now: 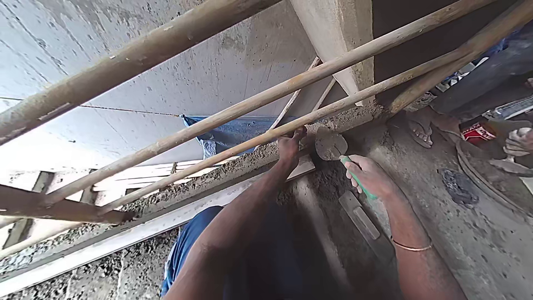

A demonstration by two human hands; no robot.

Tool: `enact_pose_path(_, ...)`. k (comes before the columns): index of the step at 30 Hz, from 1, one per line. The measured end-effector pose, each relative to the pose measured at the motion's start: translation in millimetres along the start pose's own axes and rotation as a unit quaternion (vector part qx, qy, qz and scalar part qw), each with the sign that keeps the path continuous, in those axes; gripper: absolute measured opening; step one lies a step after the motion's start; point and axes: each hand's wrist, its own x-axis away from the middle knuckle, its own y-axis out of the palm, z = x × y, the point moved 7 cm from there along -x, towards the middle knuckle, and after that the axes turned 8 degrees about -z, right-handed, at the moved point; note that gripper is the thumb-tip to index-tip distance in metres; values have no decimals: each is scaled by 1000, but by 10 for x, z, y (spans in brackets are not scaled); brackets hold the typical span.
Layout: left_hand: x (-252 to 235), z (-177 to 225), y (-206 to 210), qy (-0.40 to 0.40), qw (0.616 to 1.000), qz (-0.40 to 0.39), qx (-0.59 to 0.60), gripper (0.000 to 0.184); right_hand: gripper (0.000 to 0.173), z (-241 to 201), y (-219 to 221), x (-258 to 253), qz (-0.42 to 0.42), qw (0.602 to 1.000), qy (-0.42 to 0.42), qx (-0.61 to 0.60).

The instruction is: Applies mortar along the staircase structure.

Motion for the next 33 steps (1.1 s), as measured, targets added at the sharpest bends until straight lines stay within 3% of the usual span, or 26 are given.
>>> enact_pose_path(7,50,-8,88,-8,999,-34,-28,15,35,-109,-31,-87,-5,1000,13,24)
enact_pose_path(27,30,-9,65,-7,999,-22,-30,14,36,-142,-62,-205,-21,997,50,51)
enact_pose_path(33,411,208,223,-25,987,-35,-152,16,35,-124,-174,-290,-14,995,76,57)
